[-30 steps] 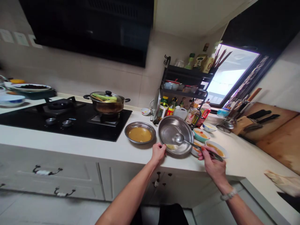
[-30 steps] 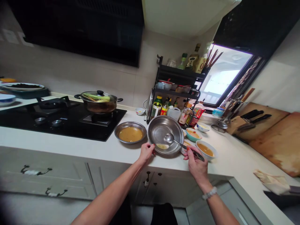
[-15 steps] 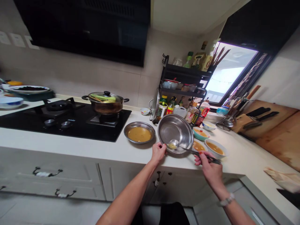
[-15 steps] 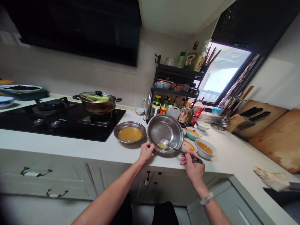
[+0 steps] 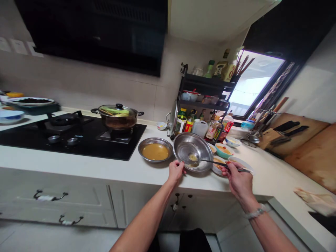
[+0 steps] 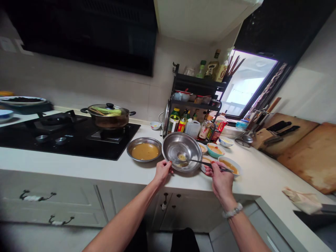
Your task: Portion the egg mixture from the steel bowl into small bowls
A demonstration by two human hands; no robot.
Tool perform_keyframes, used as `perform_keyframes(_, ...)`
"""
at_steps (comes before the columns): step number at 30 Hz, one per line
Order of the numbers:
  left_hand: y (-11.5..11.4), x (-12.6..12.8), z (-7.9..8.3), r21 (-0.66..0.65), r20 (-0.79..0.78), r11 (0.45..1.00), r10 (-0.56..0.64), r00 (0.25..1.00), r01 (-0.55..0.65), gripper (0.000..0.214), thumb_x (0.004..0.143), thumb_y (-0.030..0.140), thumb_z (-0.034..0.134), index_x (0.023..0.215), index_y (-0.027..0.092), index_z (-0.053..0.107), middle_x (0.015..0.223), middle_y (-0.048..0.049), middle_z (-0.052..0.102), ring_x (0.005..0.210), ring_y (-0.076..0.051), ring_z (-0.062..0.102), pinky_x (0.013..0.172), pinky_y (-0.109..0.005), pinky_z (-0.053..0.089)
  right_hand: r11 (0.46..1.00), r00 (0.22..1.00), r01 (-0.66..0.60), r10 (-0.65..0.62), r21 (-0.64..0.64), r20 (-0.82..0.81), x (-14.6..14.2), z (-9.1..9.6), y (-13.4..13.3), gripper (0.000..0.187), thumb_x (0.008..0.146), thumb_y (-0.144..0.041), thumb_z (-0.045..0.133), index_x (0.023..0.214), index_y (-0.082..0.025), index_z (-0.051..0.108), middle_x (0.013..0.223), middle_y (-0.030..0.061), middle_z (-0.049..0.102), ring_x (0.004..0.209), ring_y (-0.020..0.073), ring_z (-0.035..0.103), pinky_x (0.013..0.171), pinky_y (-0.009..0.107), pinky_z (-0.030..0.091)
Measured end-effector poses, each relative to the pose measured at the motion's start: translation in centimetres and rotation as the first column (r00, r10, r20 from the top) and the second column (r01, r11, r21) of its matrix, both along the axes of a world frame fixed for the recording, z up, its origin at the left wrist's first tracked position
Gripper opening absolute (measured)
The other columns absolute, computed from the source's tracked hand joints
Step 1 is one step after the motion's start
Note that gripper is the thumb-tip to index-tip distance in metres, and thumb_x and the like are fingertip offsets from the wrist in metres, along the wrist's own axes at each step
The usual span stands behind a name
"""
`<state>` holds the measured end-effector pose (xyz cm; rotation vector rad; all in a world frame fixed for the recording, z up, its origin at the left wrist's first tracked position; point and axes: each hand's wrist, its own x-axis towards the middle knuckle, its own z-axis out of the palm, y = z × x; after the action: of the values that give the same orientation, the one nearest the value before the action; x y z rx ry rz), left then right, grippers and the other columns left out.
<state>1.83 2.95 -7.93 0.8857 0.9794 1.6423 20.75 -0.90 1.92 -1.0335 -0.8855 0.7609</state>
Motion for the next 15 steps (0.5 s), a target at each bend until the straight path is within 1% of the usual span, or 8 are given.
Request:
perform_keyframes(3,0.0,-0.04,0.13,-0.01,0.055,1.0,-0.009,0.998,0.009,0.028,0.065,0.036,0.063,0.049,0.016,0.051,0.044,0.0037,0.048,0.035,-0.007,0.044,0.039,-0.02,0.037,1.0,1.0,0.003,-0.003,0.013,0.015,0.19,0.23,-0.03,0.025,0.054,-0.031,0.077,0.068,-0.017,0.061,0.05,0.0008,0.062,0.041,0.0132,0.055,0.035,0.023,0.047)
perform_keyframes(7,0.09,-0.11,0.09,-0.014,0.085,0.999,-0.029,0.996,0.031,0.029,0.065,0.037,0.065,0.051,0.015,0.054,0.045,0.0025,0.051,0.035,-0.006,0.044,0.037,-0.02,0.037,1.0,1.0,0.003,-0.004,0.023,0.026,0.26,0.2,-0.13,0.026,0.055,-0.032,0.077,0.069,-0.017,0.061,0.048,-0.0001,0.06,0.041,0.0136,0.055,0.036,0.023,0.047)
perform_keyframes(11,0.12,-0.09,0.07,-0.026,0.137,0.998,-0.061,0.989,0.065,0.033,0.064,0.042,0.068,0.052,0.014,0.053,0.047,0.0006,0.055,0.037,-0.006,0.045,0.037,-0.02,0.038,1.0,1.0,0.012,-0.012,0.029,-0.006,0.3,0.16,0.03,0.029,0.055,-0.031,0.078,0.074,-0.017,0.061,0.05,-0.0004,0.062,0.039,0.013,0.054,0.036,0.024,0.047)
perform_keyframes(15,0.12,-0.01,0.11,-0.006,0.166,0.997,-0.076,0.983,0.078,0.039,0.063,0.048,0.071,0.055,0.013,0.055,0.051,-0.0006,0.057,0.04,-0.006,0.047,0.04,-0.02,0.041,0.999,0.999,0.011,-0.009,0.048,-0.035,0.32,0.3,0.31,0.031,0.053,-0.031,0.079,0.073,-0.017,0.06,0.049,-0.0005,0.062,0.039,0.0129,0.054,0.035,0.022,0.046)
